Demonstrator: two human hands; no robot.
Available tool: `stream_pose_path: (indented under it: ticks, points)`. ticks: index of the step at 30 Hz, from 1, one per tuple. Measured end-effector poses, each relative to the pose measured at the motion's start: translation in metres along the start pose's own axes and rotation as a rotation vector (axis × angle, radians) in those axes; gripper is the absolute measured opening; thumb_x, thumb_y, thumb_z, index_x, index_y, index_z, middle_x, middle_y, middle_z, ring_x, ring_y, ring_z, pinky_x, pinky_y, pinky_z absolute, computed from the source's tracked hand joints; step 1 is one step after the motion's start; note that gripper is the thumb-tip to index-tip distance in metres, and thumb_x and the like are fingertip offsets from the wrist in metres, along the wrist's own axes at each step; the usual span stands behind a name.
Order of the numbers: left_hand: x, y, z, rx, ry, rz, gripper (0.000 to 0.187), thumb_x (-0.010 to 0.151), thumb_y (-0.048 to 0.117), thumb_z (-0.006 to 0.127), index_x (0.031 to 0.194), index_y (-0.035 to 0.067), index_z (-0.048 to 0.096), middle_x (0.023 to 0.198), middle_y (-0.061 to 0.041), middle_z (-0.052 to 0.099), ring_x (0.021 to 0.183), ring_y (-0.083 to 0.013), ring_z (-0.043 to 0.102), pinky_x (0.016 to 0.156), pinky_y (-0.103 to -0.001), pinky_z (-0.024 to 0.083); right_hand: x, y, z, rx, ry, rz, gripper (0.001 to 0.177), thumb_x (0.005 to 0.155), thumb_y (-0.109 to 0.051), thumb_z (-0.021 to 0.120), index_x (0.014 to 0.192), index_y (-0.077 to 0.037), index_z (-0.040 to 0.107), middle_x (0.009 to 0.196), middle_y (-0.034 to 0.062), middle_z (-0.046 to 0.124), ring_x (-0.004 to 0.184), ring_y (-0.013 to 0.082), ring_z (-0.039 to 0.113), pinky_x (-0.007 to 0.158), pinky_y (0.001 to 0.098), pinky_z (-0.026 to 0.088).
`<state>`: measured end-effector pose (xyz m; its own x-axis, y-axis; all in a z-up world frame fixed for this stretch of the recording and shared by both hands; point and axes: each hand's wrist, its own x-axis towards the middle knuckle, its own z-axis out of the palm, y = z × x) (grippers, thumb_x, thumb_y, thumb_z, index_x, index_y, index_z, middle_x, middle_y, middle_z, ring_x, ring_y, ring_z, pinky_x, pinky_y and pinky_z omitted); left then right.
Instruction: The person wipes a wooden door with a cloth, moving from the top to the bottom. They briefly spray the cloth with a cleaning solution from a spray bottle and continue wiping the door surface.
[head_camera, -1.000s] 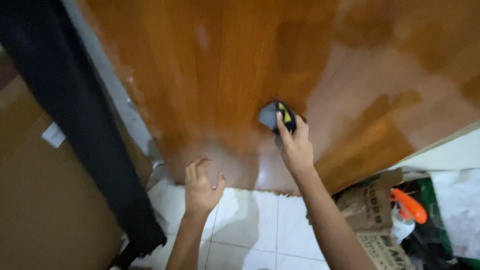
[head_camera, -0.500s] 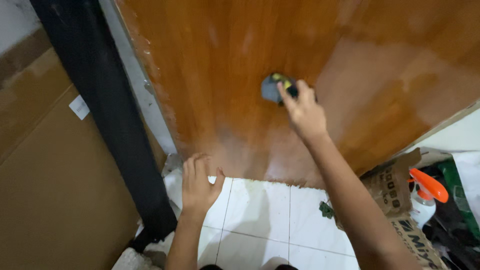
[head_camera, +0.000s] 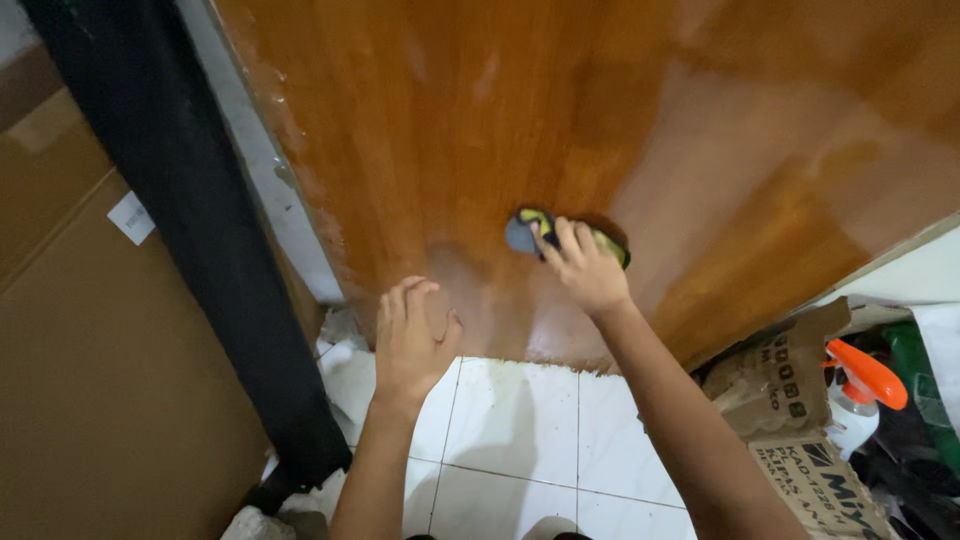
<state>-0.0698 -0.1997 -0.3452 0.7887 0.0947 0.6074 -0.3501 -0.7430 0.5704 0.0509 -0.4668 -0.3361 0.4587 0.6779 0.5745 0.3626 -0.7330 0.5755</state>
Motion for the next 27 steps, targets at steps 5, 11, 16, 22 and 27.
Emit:
stream_pose_path:
  ticks: [5, 11, 16, 22, 27]
  points:
    - [0.001, -0.001, -0.007, -0.002, 0.033, 0.027, 0.043, 0.085, 0.019, 0.073, 0.122, 0.005, 0.057, 0.129, -0.018, 0.057, 0.12, -0.0398, 0.053, 0.104, -0.049, 0.042, -0.001, 0.002, -0.008, 0.013, -0.103, -0.058, 0.058, 0.087, -0.018, 0.058, 0.145, -0.019, 0.057, 0.13, 0.0105, 0.059, 0.103, 0.0244, 0.062, 0.079, 0.0341, 0.058]
    - [0.004, -0.014, -0.013, 0.031, 0.07, 0.052, 0.042, 0.085, 0.018, 0.073, 0.121, 0.005, 0.058, 0.13, -0.019, 0.057, 0.121, -0.0401, 0.053, 0.105, -0.05, 0.041, 0.072, 0.047, -0.044, 0.001, 0.177, 0.135, 0.053, 0.096, -0.013, 0.06, 0.149, -0.017, 0.062, 0.139, 0.0176, 0.055, 0.105, 0.0295, 0.06, 0.082, 0.0336, 0.06]
    - [0.006, -0.028, -0.027, 0.056, 0.106, 0.062, 0.041, 0.085, 0.018, 0.074, 0.121, 0.005, 0.058, 0.13, -0.019, 0.057, 0.122, -0.0396, 0.053, 0.105, -0.05, 0.041, 0.107, 0.027, -0.05, -0.016, 0.22, 0.207, 0.048, 0.097, -0.011, 0.059, 0.145, -0.015, 0.064, 0.136, 0.0163, 0.059, 0.108, 0.03, 0.061, 0.087, 0.036, 0.06]
    - [0.005, -0.053, -0.047, 0.096, 0.08, -0.007, 0.04, 0.084, 0.019, 0.073, 0.119, 0.006, 0.06, 0.128, -0.017, 0.058, 0.122, -0.0384, 0.053, 0.103, -0.049, 0.041, 0.085, -0.027, -0.01, 0.007, 0.139, -0.04, 0.047, 0.093, -0.019, 0.059, 0.138, -0.009, 0.067, 0.131, 0.016, 0.06, 0.103, 0.0288, 0.061, 0.083, 0.0379, 0.055]
    - [0.007, -0.075, -0.065, 0.137, 0.066, -0.039, 0.036, 0.086, 0.021, 0.074, 0.117, 0.006, 0.061, 0.128, -0.016, 0.057, 0.122, -0.0366, 0.052, 0.103, -0.048, 0.041, 0.086, -0.052, 0.005, -0.039, -0.004, -0.354, 0.044, 0.085, -0.023, 0.058, 0.126, -0.009, 0.067, 0.131, 0.0134, 0.061, 0.101, 0.0284, 0.062, 0.083, 0.0368, 0.054]
